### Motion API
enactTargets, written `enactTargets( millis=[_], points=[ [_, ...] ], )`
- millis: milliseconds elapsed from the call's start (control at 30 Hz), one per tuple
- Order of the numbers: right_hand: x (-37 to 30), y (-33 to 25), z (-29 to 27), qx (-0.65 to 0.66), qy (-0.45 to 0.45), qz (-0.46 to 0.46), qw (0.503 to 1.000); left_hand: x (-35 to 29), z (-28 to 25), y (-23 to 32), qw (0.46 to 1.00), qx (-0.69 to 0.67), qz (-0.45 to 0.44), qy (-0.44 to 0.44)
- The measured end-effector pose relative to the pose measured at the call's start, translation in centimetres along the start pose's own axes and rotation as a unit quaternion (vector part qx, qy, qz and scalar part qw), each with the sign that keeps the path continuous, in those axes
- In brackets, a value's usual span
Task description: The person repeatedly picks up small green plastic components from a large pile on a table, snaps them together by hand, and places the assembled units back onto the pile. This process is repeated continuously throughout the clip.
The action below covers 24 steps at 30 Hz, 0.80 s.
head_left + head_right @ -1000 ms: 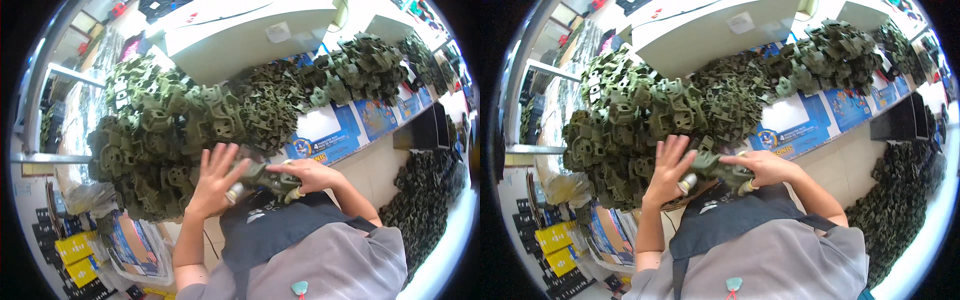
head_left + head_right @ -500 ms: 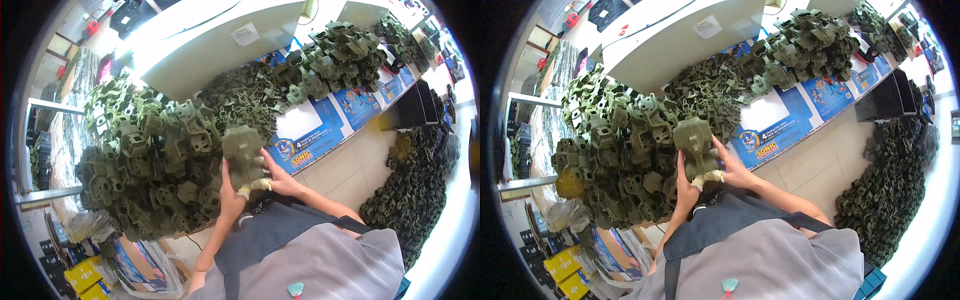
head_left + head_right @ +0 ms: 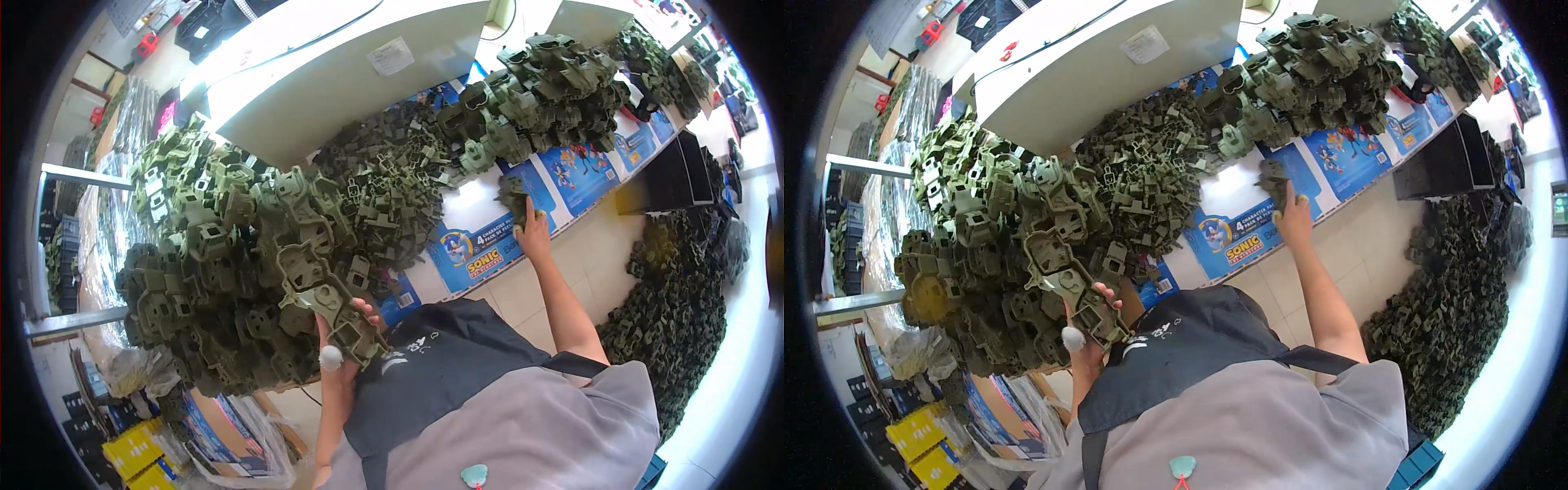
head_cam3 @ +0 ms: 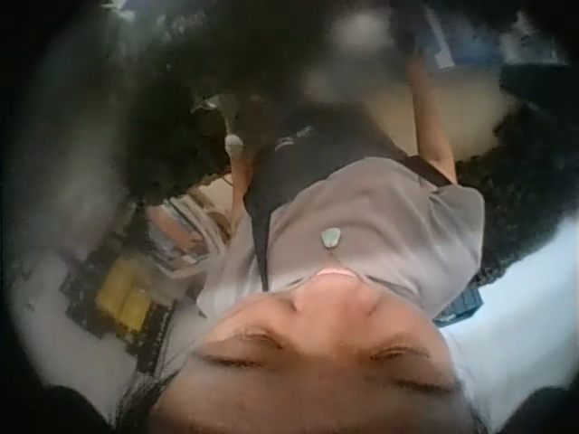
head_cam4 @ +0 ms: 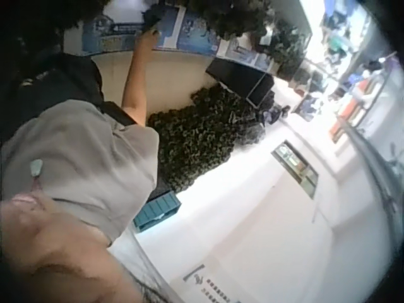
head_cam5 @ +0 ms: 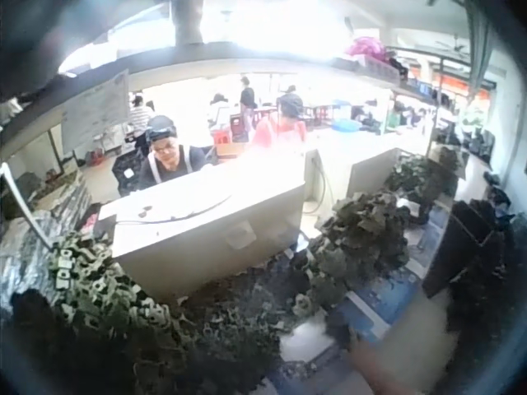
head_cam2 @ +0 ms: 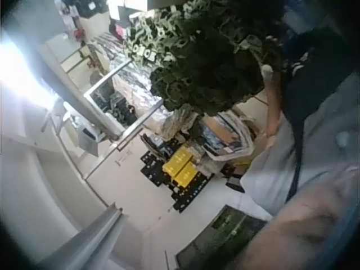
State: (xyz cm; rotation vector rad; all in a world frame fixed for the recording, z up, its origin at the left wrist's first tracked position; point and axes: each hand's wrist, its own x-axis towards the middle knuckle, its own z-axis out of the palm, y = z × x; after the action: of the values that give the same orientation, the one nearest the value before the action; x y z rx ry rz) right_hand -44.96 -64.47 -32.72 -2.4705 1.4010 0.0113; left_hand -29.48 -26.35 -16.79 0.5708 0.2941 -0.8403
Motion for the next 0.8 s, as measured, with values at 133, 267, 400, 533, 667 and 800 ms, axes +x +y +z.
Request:
enactTargets(
  millis=[133,267,400,533,667,800],
  points=[
    [0.9,-0.2,0.3,-0.145,0.113,-0.064,0.981,0.0,0.5,0.4,0.973,0.133,0.077,-0.172],
    [3.0,-8.0,1.5,0.113,0.094,-0.267,0.953,0.8,1.9,1.0,0.967,0.186,0.091,-0.149],
    [5.1,-14.3,5.0,0.128,0.116,-0.275,0.946,2.3,2.8,1.6,0.971,0.203,0.085,-0.094],
    [6.7,-13.4,5.7,0.103,0.098,-0.262,0.955,3.0,2.1,3.2,0.980,0.166,-0.004,-0.112],
    [4.8,-12.7,2.5,0.260,0.059,-0.217,0.939,4.5,-1.0,3.2,0.981,0.174,0.002,-0.089],
    [-2.8,-10.3,-3.2,0.394,-0.432,-0.082,0.807,4.5,-0.4,2.8,0.978,0.198,-0.004,-0.057]
  ],
)
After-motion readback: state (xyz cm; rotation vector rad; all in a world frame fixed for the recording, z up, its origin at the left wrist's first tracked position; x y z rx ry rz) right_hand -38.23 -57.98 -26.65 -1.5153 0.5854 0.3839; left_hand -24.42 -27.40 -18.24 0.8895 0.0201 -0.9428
